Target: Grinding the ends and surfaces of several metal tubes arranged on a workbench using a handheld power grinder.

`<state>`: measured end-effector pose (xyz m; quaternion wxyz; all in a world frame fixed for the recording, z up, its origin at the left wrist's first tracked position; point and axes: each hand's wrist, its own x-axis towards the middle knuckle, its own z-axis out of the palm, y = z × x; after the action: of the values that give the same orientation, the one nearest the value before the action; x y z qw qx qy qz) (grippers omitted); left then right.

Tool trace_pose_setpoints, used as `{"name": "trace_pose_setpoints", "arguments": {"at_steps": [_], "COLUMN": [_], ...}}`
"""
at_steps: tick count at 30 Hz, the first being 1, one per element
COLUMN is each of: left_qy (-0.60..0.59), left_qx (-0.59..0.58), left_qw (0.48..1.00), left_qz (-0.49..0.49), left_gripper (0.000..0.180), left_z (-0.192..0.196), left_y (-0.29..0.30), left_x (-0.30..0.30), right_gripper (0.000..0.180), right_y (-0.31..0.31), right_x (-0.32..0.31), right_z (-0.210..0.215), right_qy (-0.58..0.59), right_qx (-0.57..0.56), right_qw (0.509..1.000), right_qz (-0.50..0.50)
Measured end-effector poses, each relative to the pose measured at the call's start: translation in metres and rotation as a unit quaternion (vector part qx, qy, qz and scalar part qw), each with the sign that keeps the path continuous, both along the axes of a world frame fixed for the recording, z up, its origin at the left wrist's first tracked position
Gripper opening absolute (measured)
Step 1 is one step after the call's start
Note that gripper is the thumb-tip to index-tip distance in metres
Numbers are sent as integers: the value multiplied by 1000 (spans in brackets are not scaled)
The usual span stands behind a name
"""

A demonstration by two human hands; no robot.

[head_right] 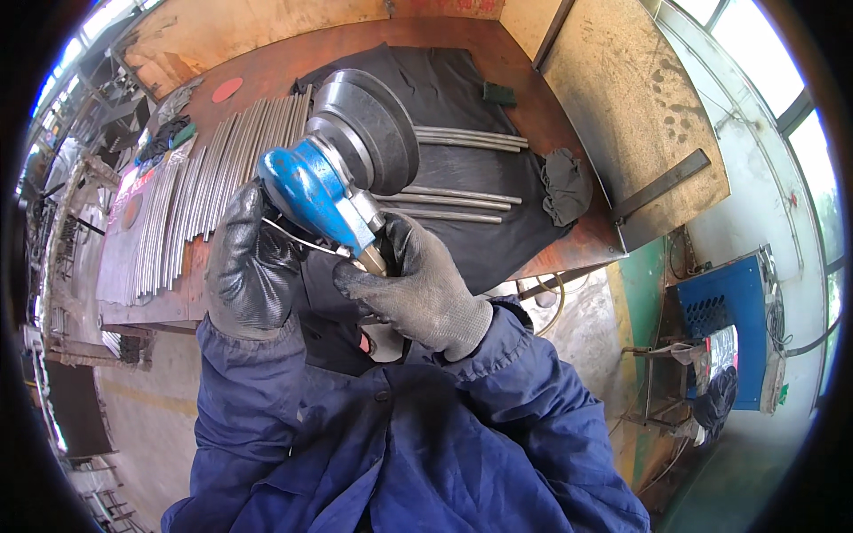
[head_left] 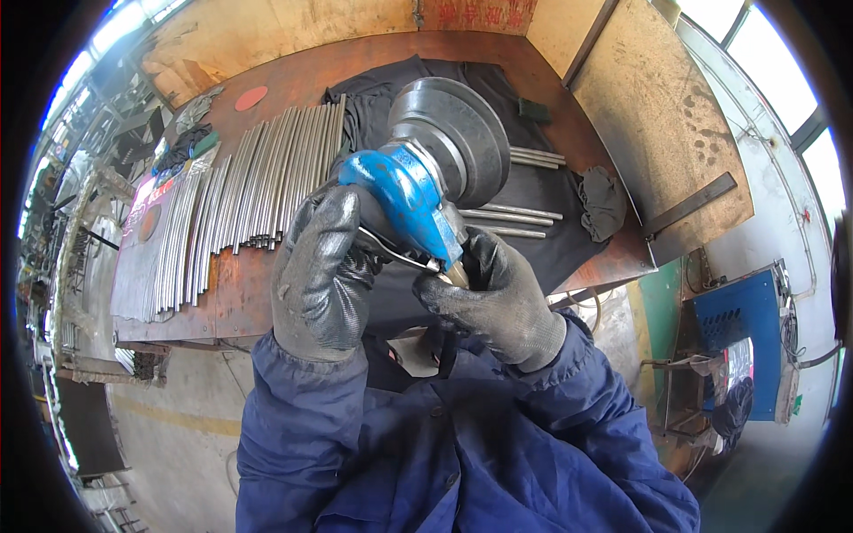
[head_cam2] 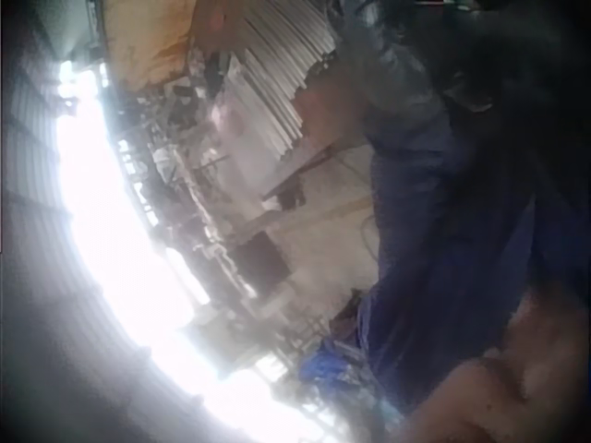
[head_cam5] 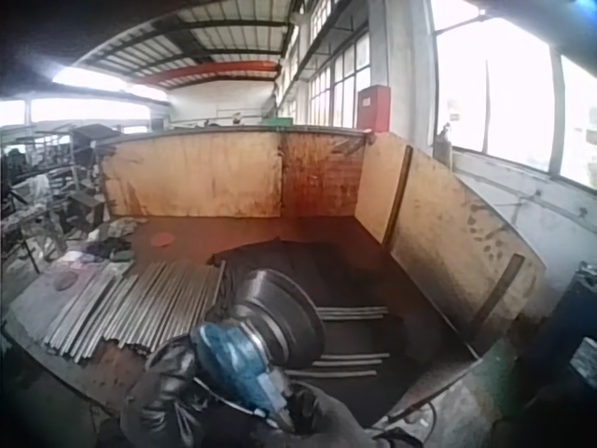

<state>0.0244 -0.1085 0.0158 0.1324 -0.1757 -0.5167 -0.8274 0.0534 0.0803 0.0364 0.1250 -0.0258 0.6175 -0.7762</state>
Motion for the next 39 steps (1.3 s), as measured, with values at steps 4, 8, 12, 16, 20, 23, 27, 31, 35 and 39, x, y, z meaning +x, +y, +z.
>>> {"name": "trace_pose_setpoints", "arguments": {"at_steps": [4,8,12,16,20,23,27,31,35,39], "left_qy": [-77,-120,-118,-107,-80,-45,-8,85,-11,-60], "left_qx": [81,11,26,68,34,6,86,-55,146,213], "left_qw": [992,993,991,991,996,999,995,993,987,965], "left_qz": [-56,-2,-56,-45,-7,-14,-41,67,-73,-138], "left_gripper": [31,34,39,41,41,39,34,32,31,35], "left_z": [20,29,26,19,13,9,5,-15,-3,1], "left_y": [6,14,10,9,10,6,7,-1,3,0], "left_x": [4,5,0,-1,-3,-1,-1,-7,-5,-7], "right_gripper": [41,36,38,40,45,43,45,44,43,44], "right_y": [5,5,3,1,2,1,-3,-4,-1,-1], "right_x": [-3,-1,-1,-2,-2,-2,-2,-1,-3,-5], "right_z": [5,3,0,-5,-5,-10,-11,-11,-10,-14], "right_qy": [-59,-53,-41,-3,27,38,80,78,90,100], "right_qx": [-6,-35,-32,-19,19,47,37,40,55,68], "right_qw": [997,998,999,1000,999,998,996,996,994,992], "right_qz": [41,17,4,-3,-8,-10,-26,-33,-37,-37]}}
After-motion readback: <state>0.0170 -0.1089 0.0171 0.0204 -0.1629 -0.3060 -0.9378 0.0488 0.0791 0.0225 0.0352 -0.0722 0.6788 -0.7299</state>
